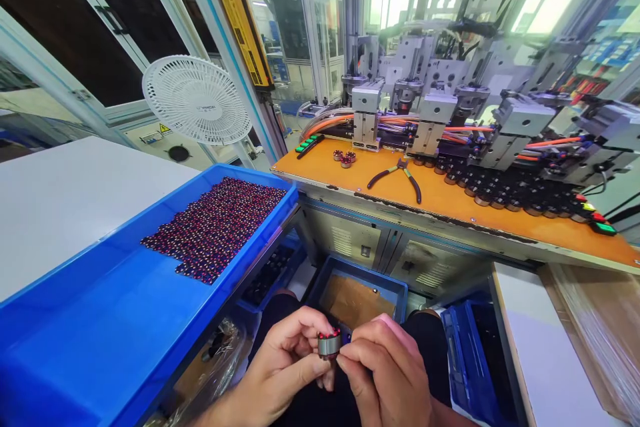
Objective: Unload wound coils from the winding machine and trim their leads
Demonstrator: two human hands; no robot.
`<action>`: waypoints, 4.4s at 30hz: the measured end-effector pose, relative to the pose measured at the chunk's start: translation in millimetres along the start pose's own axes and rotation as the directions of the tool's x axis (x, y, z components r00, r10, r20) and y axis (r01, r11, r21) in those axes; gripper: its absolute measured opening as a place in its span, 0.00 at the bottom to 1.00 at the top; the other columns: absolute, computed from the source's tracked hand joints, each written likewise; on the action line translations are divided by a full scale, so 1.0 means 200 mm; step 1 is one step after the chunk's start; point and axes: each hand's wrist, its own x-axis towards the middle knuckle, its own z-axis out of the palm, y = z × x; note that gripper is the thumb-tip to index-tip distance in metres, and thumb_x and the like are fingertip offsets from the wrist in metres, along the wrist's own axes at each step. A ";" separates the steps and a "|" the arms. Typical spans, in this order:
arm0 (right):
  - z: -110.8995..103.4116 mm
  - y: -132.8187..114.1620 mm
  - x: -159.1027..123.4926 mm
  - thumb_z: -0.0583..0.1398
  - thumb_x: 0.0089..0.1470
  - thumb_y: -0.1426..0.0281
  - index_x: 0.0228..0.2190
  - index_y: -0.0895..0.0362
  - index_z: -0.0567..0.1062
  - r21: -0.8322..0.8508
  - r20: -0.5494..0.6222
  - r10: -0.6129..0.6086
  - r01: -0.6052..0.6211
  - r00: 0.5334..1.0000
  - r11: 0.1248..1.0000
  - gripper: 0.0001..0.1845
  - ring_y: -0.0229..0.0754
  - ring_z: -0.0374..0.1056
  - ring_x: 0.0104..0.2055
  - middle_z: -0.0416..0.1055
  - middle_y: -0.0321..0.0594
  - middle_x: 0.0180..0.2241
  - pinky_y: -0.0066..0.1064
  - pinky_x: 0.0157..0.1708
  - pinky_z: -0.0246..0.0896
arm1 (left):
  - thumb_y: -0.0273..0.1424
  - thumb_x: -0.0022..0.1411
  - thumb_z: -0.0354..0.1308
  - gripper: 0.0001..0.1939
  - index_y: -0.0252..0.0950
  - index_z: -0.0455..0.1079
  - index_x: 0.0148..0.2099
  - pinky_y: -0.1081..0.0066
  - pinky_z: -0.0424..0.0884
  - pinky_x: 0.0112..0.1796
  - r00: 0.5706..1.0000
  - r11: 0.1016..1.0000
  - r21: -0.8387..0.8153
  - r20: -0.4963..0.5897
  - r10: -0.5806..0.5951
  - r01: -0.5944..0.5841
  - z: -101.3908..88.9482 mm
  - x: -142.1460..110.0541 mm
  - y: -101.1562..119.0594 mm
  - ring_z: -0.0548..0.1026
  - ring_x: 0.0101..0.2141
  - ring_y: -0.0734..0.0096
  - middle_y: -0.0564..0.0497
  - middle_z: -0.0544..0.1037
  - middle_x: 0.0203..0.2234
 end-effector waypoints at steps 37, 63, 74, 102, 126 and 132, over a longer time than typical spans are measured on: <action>-0.13 0.03 0.09 0.53 0.68 0.69 0.25 0.56 0.71 -0.151 0.063 -0.165 0.173 0.984 0.973 0.19 0.31 0.68 0.20 0.71 0.34 0.20 0.22 0.24 0.67 | 0.42 0.60 0.63 0.18 0.32 0.68 0.40 0.82 0.66 0.26 0.972 0.968 -0.217 0.222 -0.077 0.126 0.06 0.11 -0.03 0.72 0.22 0.82 0.54 0.74 0.22; -0.11 0.04 0.08 0.55 0.60 0.77 0.30 0.57 0.71 -0.024 -0.001 0.026 -0.026 1.000 0.999 0.08 0.33 0.68 0.26 0.70 0.35 0.24 0.21 0.27 0.65 | 0.23 0.57 0.67 0.11 0.35 0.67 0.36 0.76 0.74 0.37 0.971 0.941 -0.249 0.005 0.239 -0.231 0.12 0.12 -0.01 0.80 0.35 0.77 0.54 0.74 0.43; -0.07 0.00 -0.01 0.58 0.61 0.73 0.29 0.54 0.71 0.255 0.089 0.355 -0.366 0.931 0.895 0.08 0.33 0.66 0.29 0.68 0.33 0.27 0.21 0.29 0.62 | 0.23 0.55 0.68 0.15 0.44 0.77 0.44 0.69 0.74 0.49 0.913 0.917 0.005 -0.092 0.398 -0.399 0.08 0.12 -0.01 0.77 0.46 0.71 0.52 0.78 0.45; 0.00 0.22 -0.05 0.61 0.60 0.73 0.37 0.60 0.74 -0.444 -0.073 -0.386 0.316 0.920 0.839 0.03 0.40 0.73 0.29 0.74 0.41 0.27 0.32 0.30 0.75 | 0.33 0.54 0.70 0.20 0.35 0.75 0.49 0.77 0.76 0.37 0.749 0.349 0.848 0.082 0.657 -0.399 0.07 0.07 0.14 0.80 0.33 0.73 0.49 0.84 0.34; 0.02 0.05 -0.05 0.63 0.56 0.74 0.25 0.55 0.75 0.387 -0.051 0.399 -0.350 0.915 0.853 0.08 0.35 0.65 0.25 0.67 0.35 0.23 0.23 0.24 0.62 | 0.22 0.52 0.68 0.14 0.39 0.80 0.42 0.76 0.77 0.31 0.932 0.854 0.447 -0.108 0.347 -0.266 0.06 0.10 0.09 0.80 0.34 0.71 0.45 0.83 0.39; -0.15 0.18 -0.15 0.61 0.59 0.70 0.25 0.55 0.73 0.208 -0.046 0.449 -0.431 0.893 0.878 0.09 0.39 0.66 0.27 0.67 0.38 0.26 0.27 0.25 0.63 | 0.19 0.54 0.64 0.14 0.38 0.78 0.43 0.73 0.78 0.38 0.895 0.698 0.637 -0.028 0.446 -0.327 0.02 0.08 0.12 0.81 0.37 0.71 0.46 0.82 0.40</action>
